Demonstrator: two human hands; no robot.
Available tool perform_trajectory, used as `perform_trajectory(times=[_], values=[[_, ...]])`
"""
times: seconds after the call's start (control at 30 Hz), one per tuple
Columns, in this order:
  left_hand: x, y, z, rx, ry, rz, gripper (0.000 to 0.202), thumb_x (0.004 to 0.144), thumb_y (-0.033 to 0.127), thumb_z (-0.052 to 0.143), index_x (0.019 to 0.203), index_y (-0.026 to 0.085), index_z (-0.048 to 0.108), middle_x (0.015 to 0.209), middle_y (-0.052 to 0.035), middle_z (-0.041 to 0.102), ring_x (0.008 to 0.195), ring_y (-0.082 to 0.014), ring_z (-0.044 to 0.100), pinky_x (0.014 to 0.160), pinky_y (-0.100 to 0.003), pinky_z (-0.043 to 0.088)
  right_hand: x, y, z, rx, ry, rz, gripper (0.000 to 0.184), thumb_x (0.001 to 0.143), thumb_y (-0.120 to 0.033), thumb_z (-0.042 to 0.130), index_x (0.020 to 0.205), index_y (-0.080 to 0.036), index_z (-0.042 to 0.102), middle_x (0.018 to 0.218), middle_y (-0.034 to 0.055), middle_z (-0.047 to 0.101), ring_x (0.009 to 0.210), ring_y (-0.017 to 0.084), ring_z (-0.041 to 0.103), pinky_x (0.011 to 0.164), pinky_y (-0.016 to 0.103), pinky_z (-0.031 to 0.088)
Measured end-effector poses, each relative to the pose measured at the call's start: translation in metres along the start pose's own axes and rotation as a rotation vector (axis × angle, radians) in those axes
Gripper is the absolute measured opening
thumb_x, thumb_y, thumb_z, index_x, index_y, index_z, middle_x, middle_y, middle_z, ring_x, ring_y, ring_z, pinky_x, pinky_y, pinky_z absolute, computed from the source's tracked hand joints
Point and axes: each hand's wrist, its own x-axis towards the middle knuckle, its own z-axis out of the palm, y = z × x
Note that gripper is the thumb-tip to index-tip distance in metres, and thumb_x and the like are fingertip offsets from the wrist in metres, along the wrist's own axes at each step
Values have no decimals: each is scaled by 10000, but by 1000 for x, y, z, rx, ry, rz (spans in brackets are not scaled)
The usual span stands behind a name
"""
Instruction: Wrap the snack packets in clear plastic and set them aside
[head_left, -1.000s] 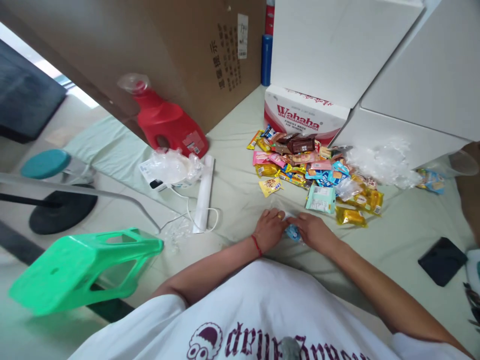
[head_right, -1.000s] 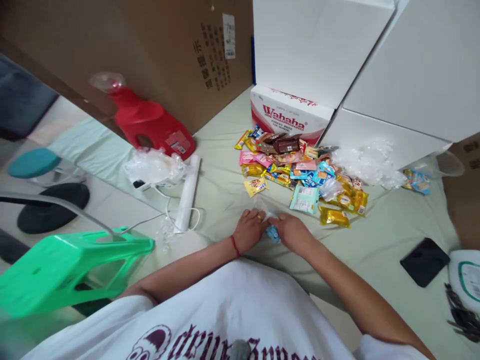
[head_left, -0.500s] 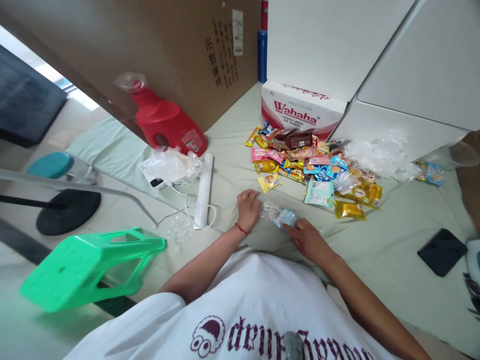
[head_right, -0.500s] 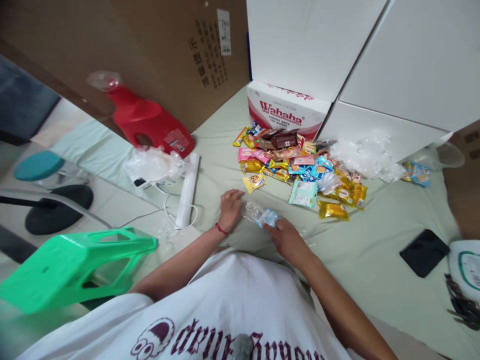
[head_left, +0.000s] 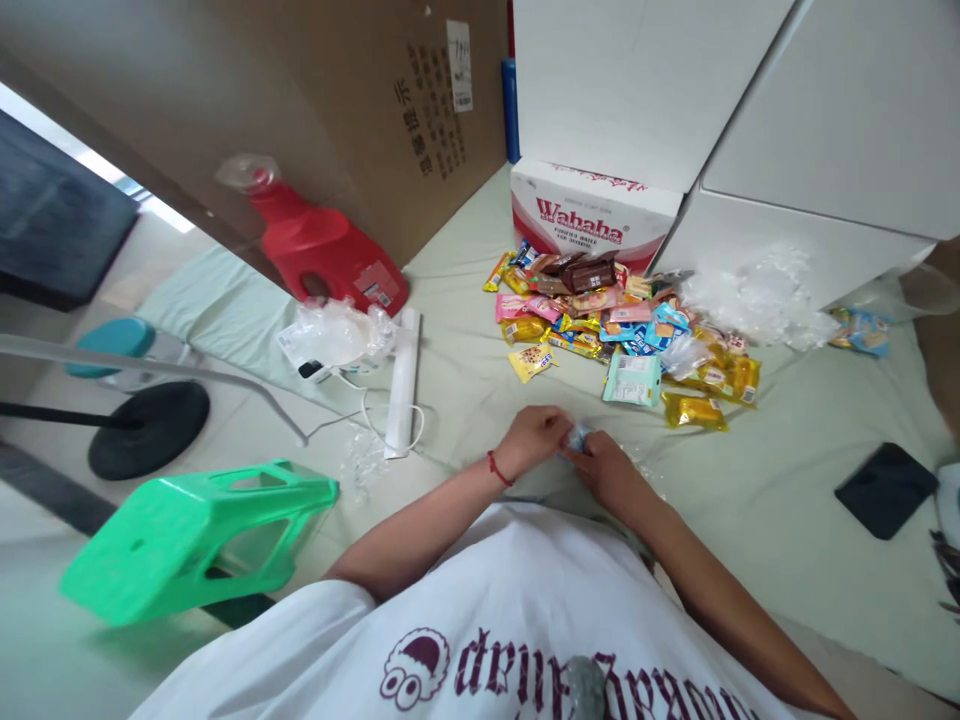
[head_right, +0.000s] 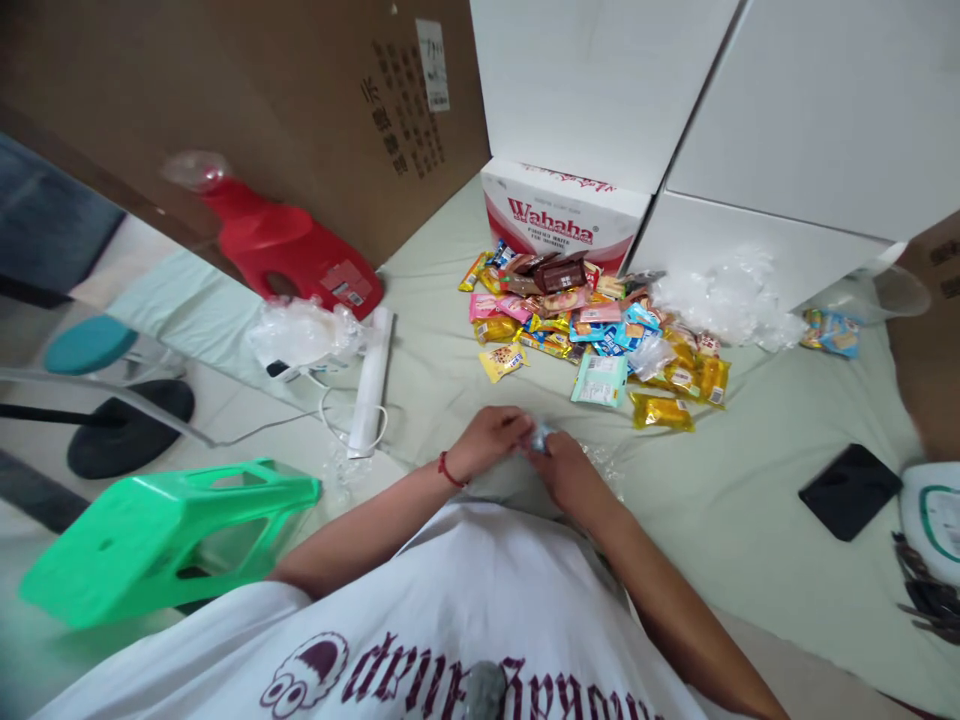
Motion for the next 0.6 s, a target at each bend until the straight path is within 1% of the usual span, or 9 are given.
perform_trajectory(times=[0.07, 0.13, 0.23, 0.3, 0.37, 0.43, 0.5, 0.57, 0.6], values=[[2, 1, 15, 162, 3, 108, 328, 978, 278, 446, 815, 196, 720, 810, -54, 722, 835, -194, 666, 793, -325, 527, -3, -6, 1, 3, 27, 16, 391, 979, -98, 471, 1242, -202, 742, 1007, 132, 610, 925, 251, 512, 784, 349, 443], [3, 0, 27, 336, 53, 208, 301, 956, 191, 474, 904, 205, 770, 977, -87, 736, 976, -216, 647, 891, -361, 525, -12, -13, 0, 33, 70, -9, 361, 965, -91, 489, 1218, -168, 735, 1058, 155, 620, 1027, 278, 532, 874, 396, 485], [-1, -4, 35, 513, 116, 241, 314, 949, 159, 515, 1008, 251, 809, 1094, -100, 703, 1041, -247, 588, 901, -397, 517, -39, -19, -4, 122, 132, -104, 295, 995, -138, 489, 1132, -183, 747, 1152, 157, 654, 1237, 305, 516, 1044, 477, 478], [-4, -6, 35, 562, 152, 213, 309, 969, 202, 529, 1022, 282, 823, 1050, -102, 674, 1015, -259, 563, 893, -418, 504, -68, -17, -10, 220, 88, -154, 284, 1025, -181, 476, 1097, -214, 749, 1140, 129, 694, 1227, 283, 559, 1056, 480, 489], [-5, -9, 34, 544, 188, 191, 276, 965, 242, 565, 1057, 289, 821, 1034, -102, 644, 1009, -264, 551, 934, -443, 485, -100, -10, -20, 351, -4, -141, 280, 1047, -233, 469, 1115, -245, 741, 1051, 94, 727, 1064, 242, 643, 954, 424, 543], [-4, -11, 33, 493, 253, 151, 302, 919, 281, 647, 1194, 259, 772, 1117, -114, 621, 1069, -278, 546, 998, -467, 461, -124, 2, -30, 449, 37, -1, 276, 1063, -289, 461, 1141, -273, 726, 973, 68, 732, 901, 213, 669, 822, 367, 561], [-1, -15, 33, 449, 335, 56, 563, 834, 342, 752, 1370, 206, 650, 1268, -151, 578, 1178, -320, 520, 1037, -495, 447, -132, 17, -37, 413, 237, 259, 281, 1067, -363, 462, 1179, -286, 707, 957, 70, 711, 854, 219, 656, 781, 362, 553], [1, -17, 33, 435, 363, -55, 735, 755, 419, 821, 1409, 180, 583, 1398, -189, 520, 1286, -380, 469, 1057, -544, 434, -121, 30, -37, 251, 417, 479, 339, 1038, -457, 504, 1247, -257, 682, 1014, 107, 684, 940, 267, 634, 882, 437, 540], [3, -19, 33, 439, 350, -93, 711, 739, 456, 832, 1357, 185, 609, 1445, -198, 495, 1334, -407, 436, 1068, -572, 421, -111, 36, -34, 162, 447, 537, 398, 1007, -499, 547, 1270, -228, 672, 1064, 133, 671, 1012, 300, 612, 951, 494, 515]])
